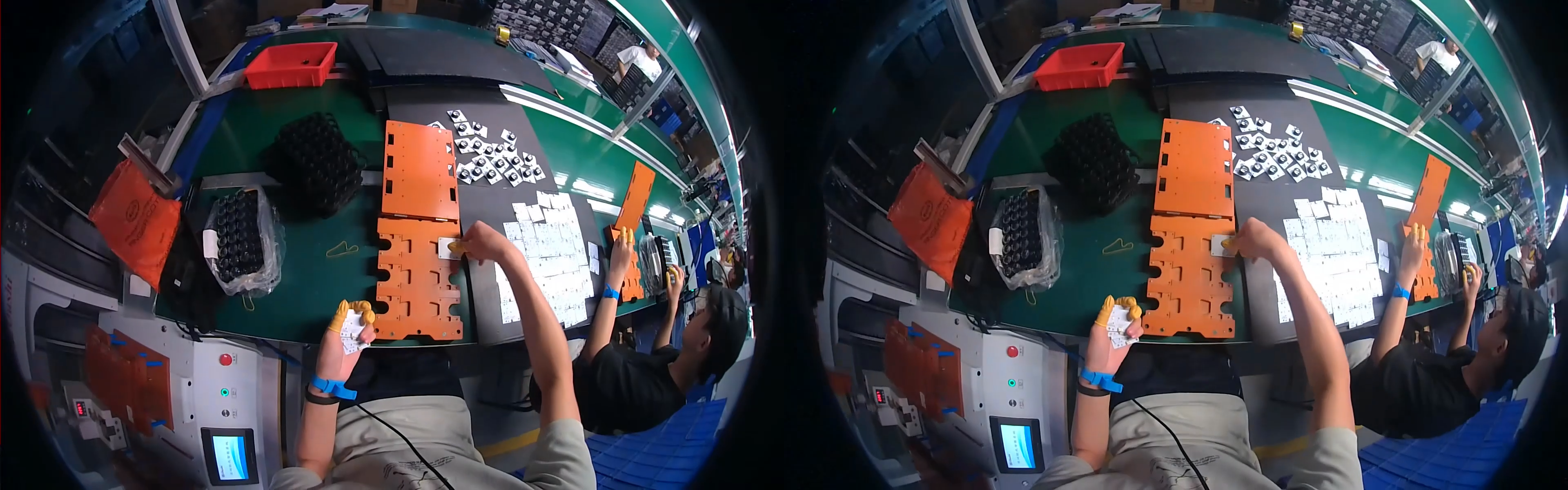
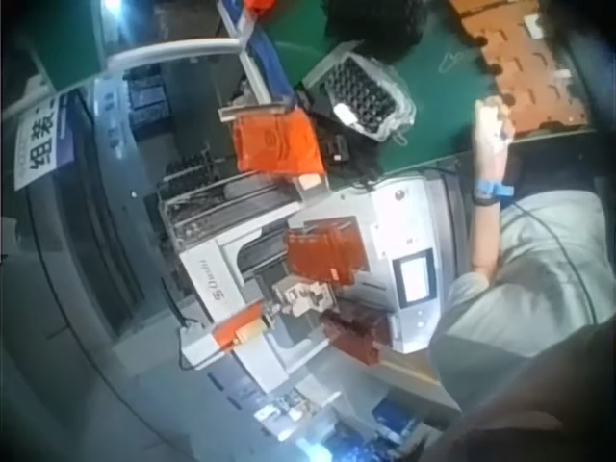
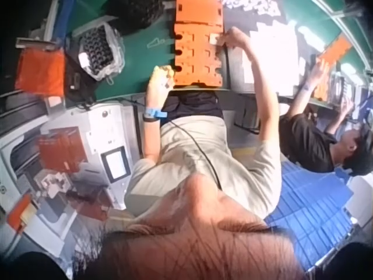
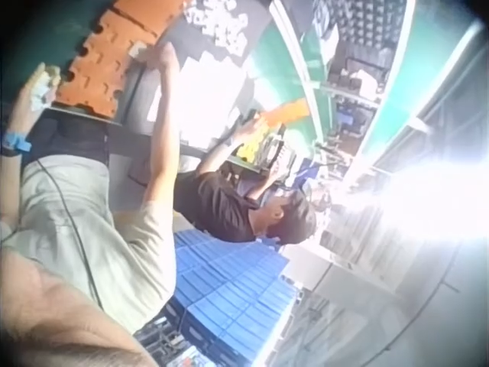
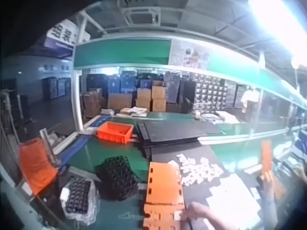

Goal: Manually placing small white components onto orange panels and operating a robotic assembly machine on a factory line.

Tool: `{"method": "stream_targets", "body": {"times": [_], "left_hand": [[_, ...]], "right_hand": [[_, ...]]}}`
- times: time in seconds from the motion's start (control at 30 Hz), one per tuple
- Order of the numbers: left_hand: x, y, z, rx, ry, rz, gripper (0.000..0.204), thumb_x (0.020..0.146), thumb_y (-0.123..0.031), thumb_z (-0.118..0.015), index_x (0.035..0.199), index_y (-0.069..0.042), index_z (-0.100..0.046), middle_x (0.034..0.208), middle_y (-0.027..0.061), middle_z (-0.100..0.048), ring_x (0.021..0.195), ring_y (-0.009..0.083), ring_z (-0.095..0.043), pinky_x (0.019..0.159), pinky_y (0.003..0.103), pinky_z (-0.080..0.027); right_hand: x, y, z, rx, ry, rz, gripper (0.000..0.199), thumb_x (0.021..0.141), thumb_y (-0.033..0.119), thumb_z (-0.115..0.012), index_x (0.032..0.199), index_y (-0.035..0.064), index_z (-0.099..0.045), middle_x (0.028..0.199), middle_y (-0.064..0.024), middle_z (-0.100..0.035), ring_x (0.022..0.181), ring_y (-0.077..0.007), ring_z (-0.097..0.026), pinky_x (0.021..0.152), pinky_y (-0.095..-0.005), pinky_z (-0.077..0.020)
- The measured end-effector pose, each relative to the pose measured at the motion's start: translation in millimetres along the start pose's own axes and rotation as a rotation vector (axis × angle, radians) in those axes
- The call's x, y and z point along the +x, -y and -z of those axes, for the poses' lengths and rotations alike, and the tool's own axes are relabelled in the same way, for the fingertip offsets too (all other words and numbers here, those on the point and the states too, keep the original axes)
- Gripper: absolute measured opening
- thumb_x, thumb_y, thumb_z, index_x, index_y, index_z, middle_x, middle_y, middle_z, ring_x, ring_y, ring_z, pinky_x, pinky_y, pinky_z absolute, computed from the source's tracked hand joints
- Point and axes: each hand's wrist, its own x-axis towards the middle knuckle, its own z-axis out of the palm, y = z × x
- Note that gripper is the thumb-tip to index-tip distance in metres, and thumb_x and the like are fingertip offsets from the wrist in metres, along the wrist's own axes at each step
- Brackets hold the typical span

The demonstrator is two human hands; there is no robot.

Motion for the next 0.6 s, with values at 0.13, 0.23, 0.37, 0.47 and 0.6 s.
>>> {"method": "stream_targets", "body": {"times": [0.13, 0.23, 0.37, 0.47, 0.6], "left_hand": [[1.7, -3.1, -6.8, -0.064, 0.028, 0.044, 0.043, 0.104, -0.042, -0.049, 0.108, -0.002, -0.064, 0.09, 0.0071, -0.061, 0.066, 0.0135, -0.044, 0.064, 0.028, -0.036], [0.1, -6.2, -0.5, -0.037, 0.024, 0.024, 0.044, 0.103, -0.041, -0.048, 0.111, -0.001, -0.064, 0.09, 0.0082, -0.061, 0.066, 0.0144, -0.045, 0.064, 0.028, -0.038], [-1.4, -8.8, 11.9, -0.206, 0.033, 0.081, 0.043, 0.104, -0.034, -0.044, 0.123, 0.001, -0.061, 0.094, 0.0088, -0.066, 0.074, 0.0201, -0.058, 0.071, 0.033, -0.047], [-9.3, -13.6, 16.7, -0.178, -0.028, 0.087, 0.043, 0.105, -0.037, -0.043, 0.126, -0.003, -0.059, 0.11, 0.0094, -0.068, 0.098, 0.0244, -0.065, 0.083, 0.039, -0.053], [-29.6, -32.4, 7.7, -0.051, -0.062, -0.031, 0.045, 0.103, -0.045, -0.047, 0.13, -0.009, -0.055, 0.113, 0.0048, -0.066, 0.097, 0.0211, -0.066, 0.078, 0.037, -0.054]], "right_hand": [[9.4, -4.0, 11.9, -0.029, 0.113, 0.038, 0.032, 0.085, 0.028, -0.075, 0.087, -0.0038, -0.074, 0.07, -0.0112, -0.068, 0.061, -0.0216, -0.068, 0.049, -0.034, -0.0553], [-10.0, 30.3, 7.6, -0.292, -0.066, 0.006, 0.031, 0.085, 0.028, -0.076, 0.077, -0.002, -0.073, 0.061, -0.013, -0.065, 0.055, -0.0259, -0.067, 0.052, -0.0379, -0.0549], [-66.8, 103.6, -44.4, -0.396, -0.289, 0.552, 0.02, 0.074, 0.016, -0.078, 0.083, -0.0001, -0.071, 0.082, -0.0194, -0.069, 0.083, -0.0404, -0.067, 0.069, -0.0451, -0.0542], [-125.4, 154.6, -85.6, -0.272, -0.051, 0.987, 0.039, 0.073, 0.021, -0.079, 0.103, -0.0028, -0.072, 0.112, -0.0171, -0.061, 0.101, -0.0339, -0.06, 0.086, -0.0422, -0.0512], [-110.8, 172.4, -120.6, -0.191, 0.053, 1.014, 0.051, 0.078, 0.027, -0.082, 0.117, -0.0026, -0.068, 0.112, -0.0154, -0.061, 0.106, -0.0331, -0.061, 0.092, -0.0414, -0.0508]]}}
